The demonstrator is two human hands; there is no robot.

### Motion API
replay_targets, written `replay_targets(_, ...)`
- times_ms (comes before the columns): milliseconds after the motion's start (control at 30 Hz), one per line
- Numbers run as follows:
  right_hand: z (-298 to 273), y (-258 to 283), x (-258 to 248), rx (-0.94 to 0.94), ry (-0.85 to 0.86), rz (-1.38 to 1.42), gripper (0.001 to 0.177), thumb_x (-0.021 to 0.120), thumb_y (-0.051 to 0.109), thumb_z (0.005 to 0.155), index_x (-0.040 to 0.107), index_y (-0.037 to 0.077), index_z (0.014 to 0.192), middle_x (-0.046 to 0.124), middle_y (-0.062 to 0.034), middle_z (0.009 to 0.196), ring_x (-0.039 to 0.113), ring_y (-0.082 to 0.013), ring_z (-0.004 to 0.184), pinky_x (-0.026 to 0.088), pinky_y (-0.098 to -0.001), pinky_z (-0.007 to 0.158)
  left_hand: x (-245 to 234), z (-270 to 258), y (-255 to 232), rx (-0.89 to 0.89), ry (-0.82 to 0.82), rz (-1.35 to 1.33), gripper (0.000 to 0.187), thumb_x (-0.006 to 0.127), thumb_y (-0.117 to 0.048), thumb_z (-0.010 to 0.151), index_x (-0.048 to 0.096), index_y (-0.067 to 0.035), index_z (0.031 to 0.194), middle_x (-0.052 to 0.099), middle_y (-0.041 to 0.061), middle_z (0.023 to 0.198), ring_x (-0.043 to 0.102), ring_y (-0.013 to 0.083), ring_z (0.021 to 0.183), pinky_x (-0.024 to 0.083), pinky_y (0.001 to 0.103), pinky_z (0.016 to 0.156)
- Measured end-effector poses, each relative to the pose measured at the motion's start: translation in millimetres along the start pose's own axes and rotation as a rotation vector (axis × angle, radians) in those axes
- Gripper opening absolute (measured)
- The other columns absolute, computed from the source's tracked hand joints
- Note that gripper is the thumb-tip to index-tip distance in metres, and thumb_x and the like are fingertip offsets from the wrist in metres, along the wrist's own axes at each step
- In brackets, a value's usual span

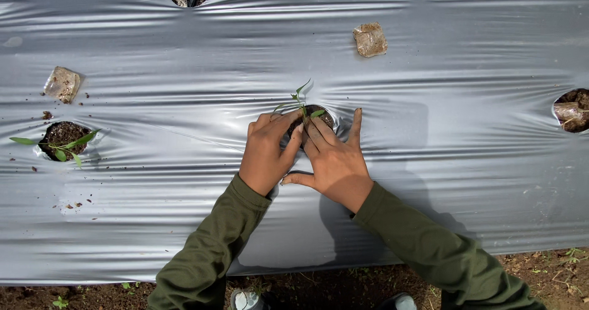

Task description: The person plants small seedlings into pre-cut holes in a silver plastic mulch sheet. They unwrap each seedling from its biodegradable wrapper, place it into a hole, and press the soil and plastic around the base to secure it.

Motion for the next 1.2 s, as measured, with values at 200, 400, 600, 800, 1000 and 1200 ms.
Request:
replay_targets(200, -19.7, -4.1, 4.5, -0.041, -0.19, -0.008, 0.081, 0.037, 0.074, 0.08, 0.046, 0.011, 0.131, 0.045, -0.0078, 0.137, 0.032, -0.0218, 0.133, -0.003, -0.0806, 0.095, -1.4, -19.3, 1.2, 0.07, -0.012, 0.218, 0.018, 0.058, -0.016, 0.09, 0.068, -0.006, 0.102, 0.069, 0.009, 0.096, 0.06, 0.0234, 0.091, 0.035, 0.032, 0.078)
replay_targets(400, -30.9, -10.6, -11.7, -0.095, -0.436, 0.054, 0.047, 0.055, 0.051, 0.084, 0.06, 0.014, 0.113, 0.058, -0.0065, 0.122, 0.048, -0.0204, 0.12, 0.001, -0.0803, 0.095, -14.5, -35.7, -23.4, 0.047, 0.033, 0.239, 0.016, 0.06, -0.021, 0.09, 0.07, -0.009, 0.095, 0.07, 0.006, 0.088, 0.063, 0.022, 0.083, 0.042, 0.031, 0.071)
replay_targets(600, -47.2, -63.3, -43.2, 0.082, -0.651, 0.273, 0.007, 0.065, 0.013, 0.088, 0.069, 0.018, 0.092, 0.07, 0.0032, 0.081, 0.066, -0.014, 0.081, 0.013, -0.0584, 0.108, -4.5, -29.4, -43.9, -0.058, 0.111, -0.072, 0.019, 0.049, -0.011, 0.095, 0.066, -0.003, 0.092, 0.068, 0.012, 0.08, 0.064, 0.0284, 0.079, 0.05, 0.036, 0.068)
replay_targets(800, -102.3, -146.8, -49.8, 0.411, -0.566, 0.224, 0.008, 0.07, 0.016, 0.085, 0.066, 0.013, 0.08, 0.066, 0.0005, 0.068, 0.066, -0.0165, 0.069, 0.042, -0.0406, 0.094, 52.9, -15.9, -50.8, 0.041, 0.271, -0.237, 0.03, 0.04, -0.014, 0.099, 0.059, -0.006, 0.077, 0.061, 0.012, 0.067, 0.062, 0.0314, 0.069, 0.049, 0.04, 0.063)
replay_targets(1000, -189.2, -247.4, -37.0, 0.341, -0.53, -0.086, 0.014, 0.061, -0.002, 0.086, 0.066, 0.007, 0.096, 0.067, -0.0008, 0.095, 0.063, -0.0193, 0.081, 0.023, -0.0518, 0.112, 76.1, -18.3, -68.7, 0.281, 0.265, -0.132, 0.015, 0.052, -0.013, 0.092, 0.065, -0.008, 0.086, 0.067, 0.0, 0.086, 0.06, 0.0179, 0.078, 0.046, 0.03, 0.072)
replay_targets(1200, -256.9, -361.3, -52.6, 0.544, -0.59, -0.247, 0.008, 0.066, 0.015, 0.103, 0.068, 0.01, 0.109, 0.06, -0.0019, 0.073, 0.055, -0.0216, 0.063, 0.02, -0.0502, 0.11, 111.6, 5.7, -108.8, 0.325, 0.362, -0.043, 0.006, 0.068, -0.018, 0.082, 0.065, -0.015, 0.077, 0.064, -0.001, 0.113, 0.063, 0.019, 0.095, 0.049, 0.033, 0.078)
Point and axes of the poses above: each hand's wrist, its own z-axis towards the middle knuckle, its own x-axis out of the palm, y = z × x, the point moved 2 cm from there along z, towards the middle knuckle
